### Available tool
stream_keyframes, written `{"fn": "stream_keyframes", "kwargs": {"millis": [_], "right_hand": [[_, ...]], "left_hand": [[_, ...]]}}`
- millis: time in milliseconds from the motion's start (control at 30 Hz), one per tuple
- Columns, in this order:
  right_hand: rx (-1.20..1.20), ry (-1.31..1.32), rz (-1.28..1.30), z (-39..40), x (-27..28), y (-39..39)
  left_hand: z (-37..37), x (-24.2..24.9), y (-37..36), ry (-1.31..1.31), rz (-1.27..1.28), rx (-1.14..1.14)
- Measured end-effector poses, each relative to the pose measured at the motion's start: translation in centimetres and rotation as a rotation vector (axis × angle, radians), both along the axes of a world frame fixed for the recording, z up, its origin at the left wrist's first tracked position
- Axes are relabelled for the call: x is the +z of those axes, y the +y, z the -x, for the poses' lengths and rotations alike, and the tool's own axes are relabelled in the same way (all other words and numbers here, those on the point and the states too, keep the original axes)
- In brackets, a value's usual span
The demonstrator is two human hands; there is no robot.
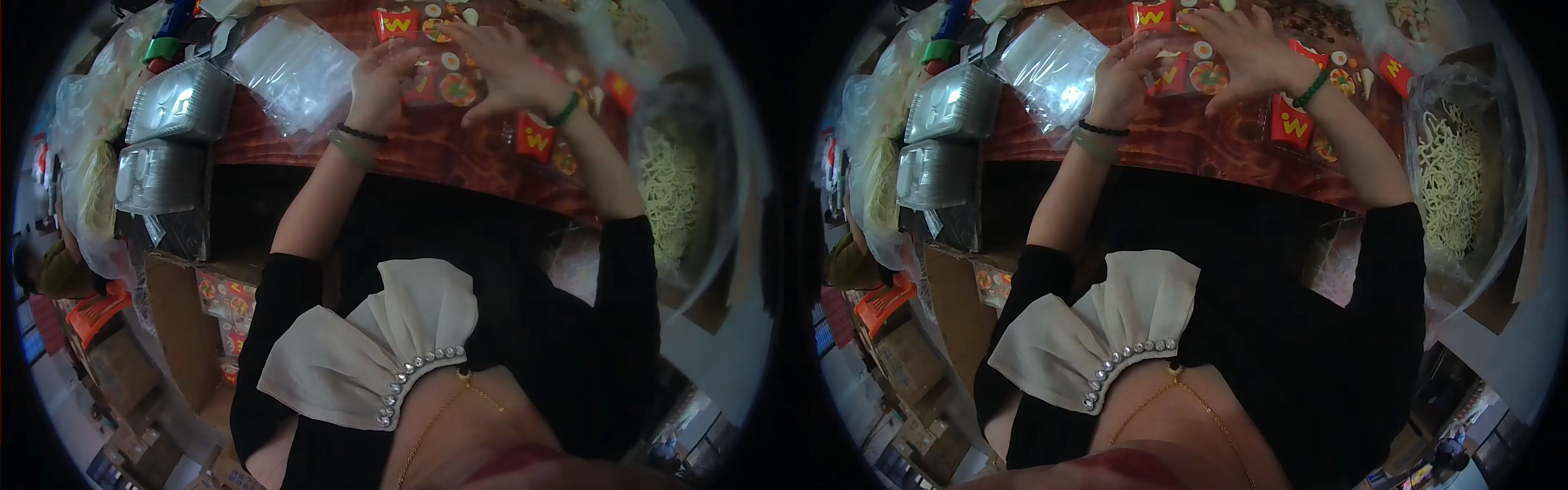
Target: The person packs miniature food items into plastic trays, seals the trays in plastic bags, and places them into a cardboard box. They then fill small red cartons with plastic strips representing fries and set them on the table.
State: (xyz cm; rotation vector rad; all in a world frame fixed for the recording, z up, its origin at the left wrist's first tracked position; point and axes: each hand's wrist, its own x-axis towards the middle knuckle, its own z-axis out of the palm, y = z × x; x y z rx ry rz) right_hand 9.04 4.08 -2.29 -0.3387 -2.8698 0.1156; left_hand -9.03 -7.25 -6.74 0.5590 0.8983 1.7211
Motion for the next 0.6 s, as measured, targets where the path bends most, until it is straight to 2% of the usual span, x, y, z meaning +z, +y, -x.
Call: {"fn": "stream_keyframes", "kwargs": {"millis": [100,167,200,267,300,367,467,600], "right_hand": [[0.025,0.037,-0.110,0.3,-2.0,1.0],[0.032,0.098,-0.156,0.6,-3.6,1.7],[0.011,0.004,-0.108,0.7,-3.7,1.4],[-0.007,-0.092,-0.050,0.8,-4.2,0.7],[-0.074,-0.139,-0.082,1.0,-4.2,0.4],[-0.133,-0.193,-0.111,1.2,-4.4,-0.2],[-0.139,-0.084,-0.142,1.2,-5.2,-0.8],[-0.240,-0.116,-0.164,0.9,-5.3,-1.9]], "left_hand": [[-0.1,0.5,-0.2,0.081,0.059,0.018],[1.2,0.0,-0.3,0.300,0.124,-0.004],[1.8,-0.2,-0.8,0.302,0.130,0.003],[2.7,-1.0,-1.9,0.909,0.119,0.286],[2.9,-1.3,-2.1,0.912,0.124,0.285],[3.3,-2.1,-2.6,0.881,0.130,0.128],[2.3,-2.8,-2.4,0.823,0.053,0.045],[4.2,-2.8,-3.4,0.876,0.122,0.122]]}}
